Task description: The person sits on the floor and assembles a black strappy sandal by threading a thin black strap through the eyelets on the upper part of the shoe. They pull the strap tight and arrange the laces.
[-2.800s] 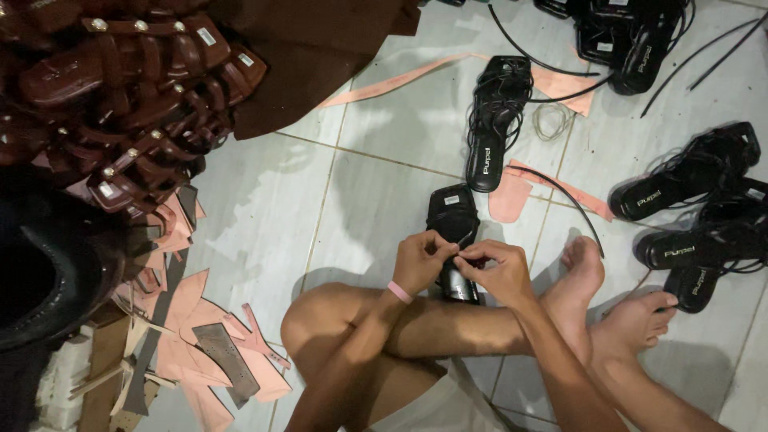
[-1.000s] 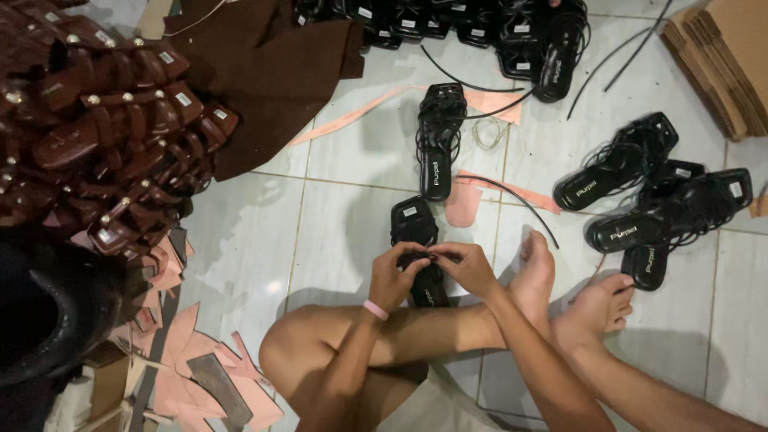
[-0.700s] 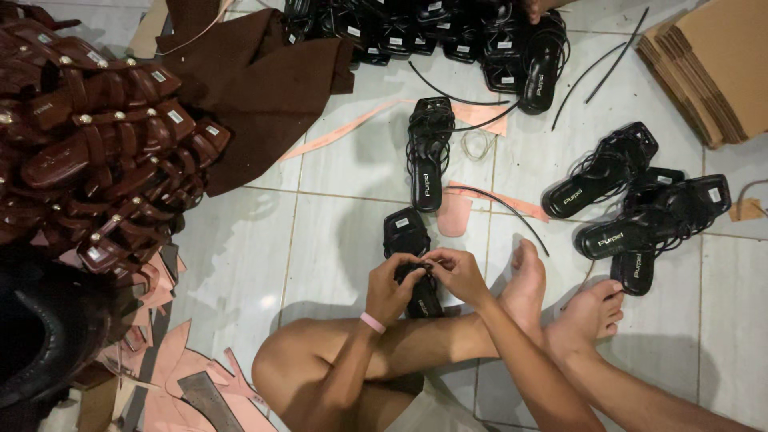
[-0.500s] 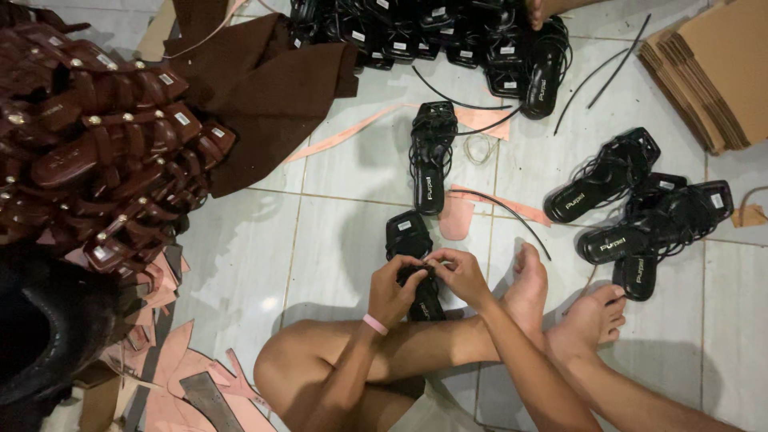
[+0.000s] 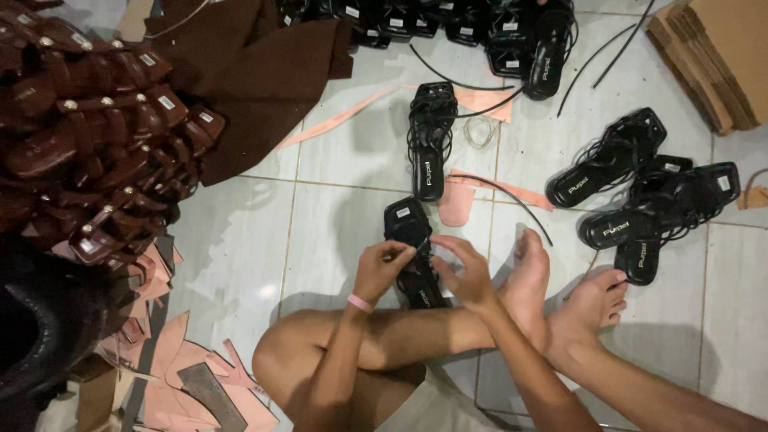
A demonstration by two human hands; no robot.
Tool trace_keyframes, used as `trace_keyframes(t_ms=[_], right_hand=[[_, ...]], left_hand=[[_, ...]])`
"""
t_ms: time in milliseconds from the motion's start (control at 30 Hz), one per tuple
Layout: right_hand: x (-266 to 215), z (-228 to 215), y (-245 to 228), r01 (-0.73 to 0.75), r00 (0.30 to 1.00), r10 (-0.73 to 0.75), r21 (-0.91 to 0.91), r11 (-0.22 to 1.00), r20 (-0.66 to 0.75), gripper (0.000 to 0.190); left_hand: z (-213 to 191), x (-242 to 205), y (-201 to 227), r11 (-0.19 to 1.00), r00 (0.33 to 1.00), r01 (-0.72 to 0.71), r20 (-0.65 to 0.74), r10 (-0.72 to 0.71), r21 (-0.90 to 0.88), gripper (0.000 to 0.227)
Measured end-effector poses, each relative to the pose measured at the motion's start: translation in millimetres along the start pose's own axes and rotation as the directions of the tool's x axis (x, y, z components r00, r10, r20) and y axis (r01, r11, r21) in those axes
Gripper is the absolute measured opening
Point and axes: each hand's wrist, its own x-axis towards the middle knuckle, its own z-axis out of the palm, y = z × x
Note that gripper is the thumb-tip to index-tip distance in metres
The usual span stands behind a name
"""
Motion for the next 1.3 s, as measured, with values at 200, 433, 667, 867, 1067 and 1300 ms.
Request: trace_keyframes(t_ms=[200,433,667,867,1067,1300], right_hand=[[15.0,23.7,-10.3,-0.300,0.948,0.271,0.193,0.934,0.166,0.022],[24.2,22.2,-5.7,-0.351,0.905,0.324,0.053,0.935,0.277,0.022],[27.3,9.0,-3.5,-0.365,0.860,0.360,-0.056,0.929,0.361,0.018],[22.6,9.2,-8.9,-0.247,0.925,0.256,-0.067,0.967,0.281,0.026],[-0.2,-1.7,-15.7,-0.003,0.996,0.012,-0.100,0.995,0.084,0.025],[0.7,5.5,-10.6,0.277,0.961,-0.269,-0.314,0.908,0.069,0.023]], left_hand=[[-3.0,4.8,-14.5,0.995,0.997,-0.066,-0.053,0.061,-0.080,0.014],[1.4,10.3,-34.1,0.971,0.997,-0.068,-0.048,0.059,-0.229,0.012],[7.8,6.3,-45.2,0.981,0.995,-0.068,-0.081,0.054,-0.181,0.012],[-2.0,4.8,-19.3,0.991,0.993,-0.113,-0.038,0.110,-0.071,0.010],[0.0,-21.9,25.5,0.978,0.980,-0.187,0.045,0.192,-0.097,0.052],[14.7,-22.0,29.3,0.905,0.925,-0.375,0.011,0.380,0.200,0.027]])
